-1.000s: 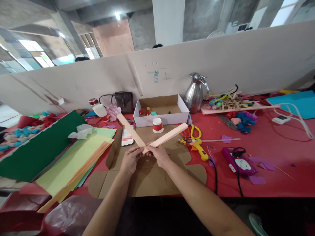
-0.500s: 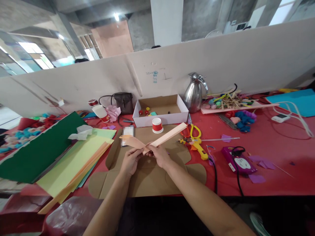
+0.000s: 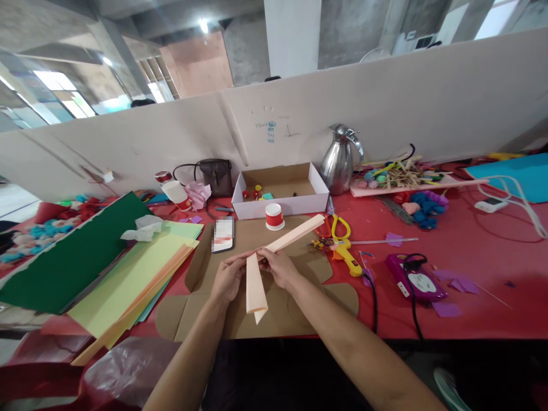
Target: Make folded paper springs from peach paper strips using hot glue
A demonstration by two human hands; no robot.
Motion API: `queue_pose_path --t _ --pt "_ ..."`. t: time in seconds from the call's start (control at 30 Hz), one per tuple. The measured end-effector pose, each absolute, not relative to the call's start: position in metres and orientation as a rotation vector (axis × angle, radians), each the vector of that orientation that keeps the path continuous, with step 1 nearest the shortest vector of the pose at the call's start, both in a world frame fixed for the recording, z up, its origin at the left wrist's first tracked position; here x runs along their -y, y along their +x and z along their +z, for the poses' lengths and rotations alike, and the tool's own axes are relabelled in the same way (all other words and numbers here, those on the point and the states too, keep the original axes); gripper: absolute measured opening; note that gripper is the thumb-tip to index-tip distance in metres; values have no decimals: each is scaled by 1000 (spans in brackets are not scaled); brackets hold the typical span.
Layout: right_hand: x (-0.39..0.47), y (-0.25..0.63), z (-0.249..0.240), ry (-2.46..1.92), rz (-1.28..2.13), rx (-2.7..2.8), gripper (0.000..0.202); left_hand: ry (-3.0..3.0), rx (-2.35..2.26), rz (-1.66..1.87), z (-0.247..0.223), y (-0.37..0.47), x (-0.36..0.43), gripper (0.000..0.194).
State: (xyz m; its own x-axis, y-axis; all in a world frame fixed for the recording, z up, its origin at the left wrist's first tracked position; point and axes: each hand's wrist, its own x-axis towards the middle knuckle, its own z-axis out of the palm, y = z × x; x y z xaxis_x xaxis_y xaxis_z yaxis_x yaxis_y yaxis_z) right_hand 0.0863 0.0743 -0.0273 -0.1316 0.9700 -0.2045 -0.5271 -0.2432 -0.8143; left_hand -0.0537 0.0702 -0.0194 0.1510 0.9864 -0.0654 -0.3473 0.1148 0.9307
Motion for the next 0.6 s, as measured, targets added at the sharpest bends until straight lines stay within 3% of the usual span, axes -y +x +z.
queue_pose_path --t 0.4,0.6 --pt "-72 87 -29 -906 1649 744 21 1111 -926 1195 -29 -56 -68 23" --pt "-77 89 -33 -660 1774 690 18 792 -786 1277 -28 -56 -75 41"
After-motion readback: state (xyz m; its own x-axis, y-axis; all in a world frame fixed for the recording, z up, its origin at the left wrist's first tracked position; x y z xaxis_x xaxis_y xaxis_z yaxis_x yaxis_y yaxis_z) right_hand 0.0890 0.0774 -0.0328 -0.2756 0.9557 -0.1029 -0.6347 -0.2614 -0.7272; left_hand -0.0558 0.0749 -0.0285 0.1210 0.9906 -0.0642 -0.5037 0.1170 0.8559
